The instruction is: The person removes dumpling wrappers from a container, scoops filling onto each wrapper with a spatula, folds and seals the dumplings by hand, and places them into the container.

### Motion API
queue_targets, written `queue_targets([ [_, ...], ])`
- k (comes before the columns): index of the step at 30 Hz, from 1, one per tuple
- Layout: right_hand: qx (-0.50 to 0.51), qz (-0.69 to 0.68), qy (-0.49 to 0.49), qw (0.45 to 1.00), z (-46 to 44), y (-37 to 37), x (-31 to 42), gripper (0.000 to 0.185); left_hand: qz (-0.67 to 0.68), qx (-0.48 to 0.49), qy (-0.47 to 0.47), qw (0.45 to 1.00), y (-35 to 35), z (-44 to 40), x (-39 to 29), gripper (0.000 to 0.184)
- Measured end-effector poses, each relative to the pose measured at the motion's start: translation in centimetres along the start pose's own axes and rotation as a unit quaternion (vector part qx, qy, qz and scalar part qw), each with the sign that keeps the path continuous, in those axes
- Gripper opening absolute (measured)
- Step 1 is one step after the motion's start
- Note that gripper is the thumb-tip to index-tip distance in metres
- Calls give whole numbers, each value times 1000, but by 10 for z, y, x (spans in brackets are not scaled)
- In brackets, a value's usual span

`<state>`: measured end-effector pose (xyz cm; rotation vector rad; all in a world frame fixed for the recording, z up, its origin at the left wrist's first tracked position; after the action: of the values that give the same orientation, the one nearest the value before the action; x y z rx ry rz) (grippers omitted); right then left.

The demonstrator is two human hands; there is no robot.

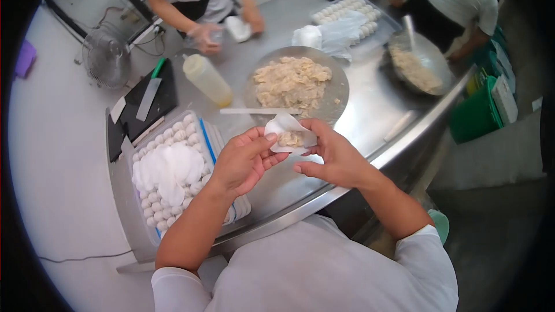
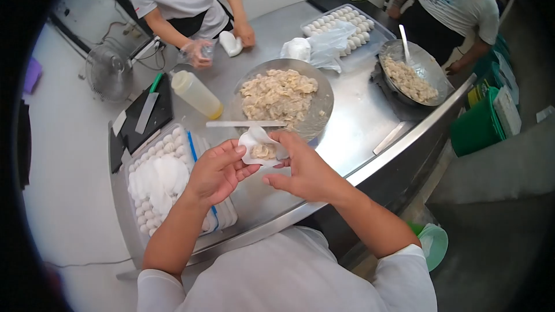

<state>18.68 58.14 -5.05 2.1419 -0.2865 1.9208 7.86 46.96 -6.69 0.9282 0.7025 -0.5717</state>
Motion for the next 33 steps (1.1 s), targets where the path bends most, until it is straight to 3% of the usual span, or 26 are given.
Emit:
queue_targets([
  [1, -17, 140, -77, 987, 4, 3, 16, 49, 6, -9, 12, 1000, 1, 10, -3, 29],
  [2, -11, 136, -78, 988, 5, 9, 19, 49, 11, -16, 22, 1000, 1, 20, -6, 30],
  [5, 17, 35, -38, 999, 8, 22, 23, 57, -6, 6, 68, 998, 6, 54, -13, 38],
  [6, 67, 16, -14, 998, 11, 30, 22, 59, -6, -3, 68, 998, 2, 62, -6, 38],
  [8, 126, -9, 11, 992, 15, 52, 26, 60, 1, 27, 158, 987, 7, 76, -5, 47],
  [10, 108, -218, -43, 969, 13, 69, 46, 60, 16, -5, 183, 983, 3, 86, -3, 51],
  [12, 127, -222, -39, 966, 12, 79, 47, 62, -71, -26, 280, 957, -1, 102, -16, 52],
  [15, 148, -194, -42, 969, 12, 91, 51, 65, -146, -84, 328, 930, 4, 124, -26, 55],
  [19, 142, -188, -68, 970, 13, 117, 64, 66, -174, -81, 321, 927, -16, 140, -29, 53],
  [20, 140, -183, -72, 970, 14, 125, 66, 66, -207, -92, 380, 897, -17, 149, -39, 51],
  [21, 107, -217, -52, 969, 14, 130, 62, 64, -238, -103, 437, 861, -17, 162, -48, 49],
  [22, 75, -248, -33, 965, 15, 136, 59, 61, -236, -98, 445, 858, -19, 170, -50, 49],
  [24, 75, -242, -46, 966, 16, 155, 56, 57, -143, -97, 451, 876, -33, 185, -51, 45],
  [29, 52, -214, -85, 972, 21, 204, 59, 45, -98, -92, 443, 886, -68, 219, -44, 41],
  [31, 51, -62, -151, 985, 28, 219, 71, 30, -80, -89, 441, 890, -82, 232, -38, 40],
  [33, 46, -79, -146, 985, 29, 238, 72, 24, -65, -83, 435, 894, -95, 246, -34, 40],
])
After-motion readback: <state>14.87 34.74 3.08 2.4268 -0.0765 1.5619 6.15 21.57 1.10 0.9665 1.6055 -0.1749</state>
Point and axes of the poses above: each hand's wrist, its own z-axis away from the middle knuckle, its own y-axis out of the palm, x = y × z, the point moved 9 cm from there along -z, towards the middle knuckle, and after that the axes turned 4 degrees about x, right-handed, at the moved point
